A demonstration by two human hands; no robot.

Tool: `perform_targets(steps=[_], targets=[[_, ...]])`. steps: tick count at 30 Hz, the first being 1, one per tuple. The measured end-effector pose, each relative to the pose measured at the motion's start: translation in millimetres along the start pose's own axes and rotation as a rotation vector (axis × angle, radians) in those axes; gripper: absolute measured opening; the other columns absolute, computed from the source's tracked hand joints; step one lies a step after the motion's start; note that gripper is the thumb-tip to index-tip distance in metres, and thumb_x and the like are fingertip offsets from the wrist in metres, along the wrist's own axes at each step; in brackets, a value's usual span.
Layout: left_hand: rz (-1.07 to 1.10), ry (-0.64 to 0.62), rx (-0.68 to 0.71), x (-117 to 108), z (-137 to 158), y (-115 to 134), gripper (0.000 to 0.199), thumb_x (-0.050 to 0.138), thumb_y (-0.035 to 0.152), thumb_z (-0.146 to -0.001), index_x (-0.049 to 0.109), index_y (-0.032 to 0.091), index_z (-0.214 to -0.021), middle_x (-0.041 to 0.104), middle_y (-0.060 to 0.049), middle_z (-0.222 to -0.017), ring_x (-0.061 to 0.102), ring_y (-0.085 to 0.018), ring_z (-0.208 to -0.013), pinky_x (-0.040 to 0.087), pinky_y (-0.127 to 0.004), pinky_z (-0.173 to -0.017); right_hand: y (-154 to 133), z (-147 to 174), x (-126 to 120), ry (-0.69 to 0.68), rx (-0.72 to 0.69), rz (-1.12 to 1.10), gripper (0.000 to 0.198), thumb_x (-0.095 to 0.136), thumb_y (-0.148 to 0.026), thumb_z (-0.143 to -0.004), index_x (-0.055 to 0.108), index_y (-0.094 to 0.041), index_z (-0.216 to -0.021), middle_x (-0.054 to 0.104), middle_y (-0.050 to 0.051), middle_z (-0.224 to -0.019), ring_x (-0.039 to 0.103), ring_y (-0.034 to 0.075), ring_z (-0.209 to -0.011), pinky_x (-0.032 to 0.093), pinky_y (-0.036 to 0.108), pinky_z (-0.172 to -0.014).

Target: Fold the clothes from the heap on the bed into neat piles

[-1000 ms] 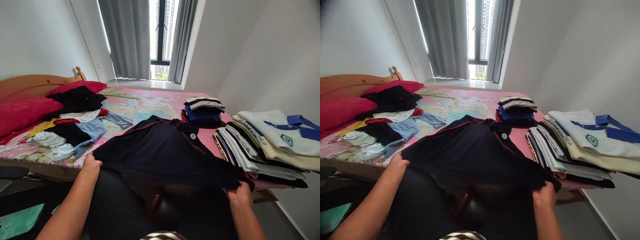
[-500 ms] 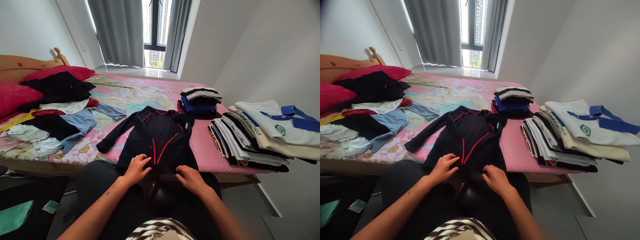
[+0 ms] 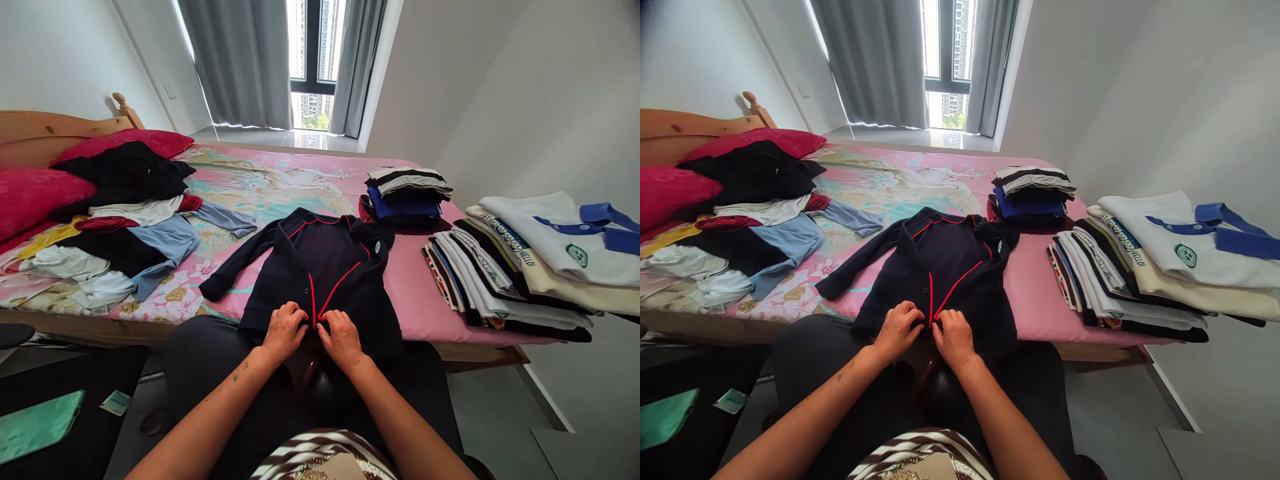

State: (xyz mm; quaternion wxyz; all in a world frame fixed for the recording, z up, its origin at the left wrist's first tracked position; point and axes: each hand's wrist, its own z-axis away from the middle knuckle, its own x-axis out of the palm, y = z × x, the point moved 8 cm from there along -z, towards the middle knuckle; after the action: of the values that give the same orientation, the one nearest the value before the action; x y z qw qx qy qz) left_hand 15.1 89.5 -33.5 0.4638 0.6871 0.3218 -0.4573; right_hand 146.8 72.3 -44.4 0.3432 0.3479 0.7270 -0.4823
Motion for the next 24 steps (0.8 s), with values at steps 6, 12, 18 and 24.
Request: perform_targets(steps=[6,12,18,24], targets=[[0.048,-0.110,0.036,6.7,-5.7,8.3,0.016,0.052,0.012,-0.076,0.058,0.020,-0.088,0.056,-0.005,-0.091,0.052,-0.019,-0.088,0.040,-0.032,-0.079,13.7,5.9,-7.8,0.029,0.026,-0.199,0.011,0.055,-0.029,-0.084,0.057,-0.019,-0.080,0.059,0.003,-0.079,0.053,0.018,-0.078,0.041,0.028,-0.073],[0.350,-0.188,-0.073,3.9,-20.1,3.3,0.011,0.053,0.008,-0.068,0.053,0.019,-0.070,0.054,0.001,-0.070,0.051,-0.014,-0.068,0.038,-0.026,-0.065,22.3,0.2,-12.6,0.024,0.270,-0.383,0.020,0.058,-0.037,-0.080,0.061,-0.018,-0.076,0.061,0.002,-0.075,0.056,0.016,-0.069,0.041,0.026,-0.065],[0.802,-0.166,-0.125,9.9,-26.5,6.0,0.007,0.056,0.019,-0.068,0.050,0.018,-0.072,0.053,0.005,-0.066,0.047,-0.010,-0.061,0.036,-0.021,-0.057,2.9,-3.9,-23.4,0.071,0.134,-0.358,0.014,0.054,-0.027,-0.083,0.064,-0.019,-0.088,0.064,0.004,-0.086,0.058,0.018,-0.082,0.043,0.027,-0.074],[0.897,-0.154,-0.163,28.0,-20.3,0.6,0.007,0.057,0.018,-0.067,0.051,0.018,-0.070,0.055,0.004,-0.066,0.047,-0.009,-0.061,0.036,-0.020,-0.057,12.9,1.1,-8.6,0.009,0.169,-0.387,0.015,0.053,-0.026,-0.083,0.066,-0.019,-0.087,0.065,0.005,-0.087,0.060,0.016,-0.080,0.045,0.026,-0.074]])
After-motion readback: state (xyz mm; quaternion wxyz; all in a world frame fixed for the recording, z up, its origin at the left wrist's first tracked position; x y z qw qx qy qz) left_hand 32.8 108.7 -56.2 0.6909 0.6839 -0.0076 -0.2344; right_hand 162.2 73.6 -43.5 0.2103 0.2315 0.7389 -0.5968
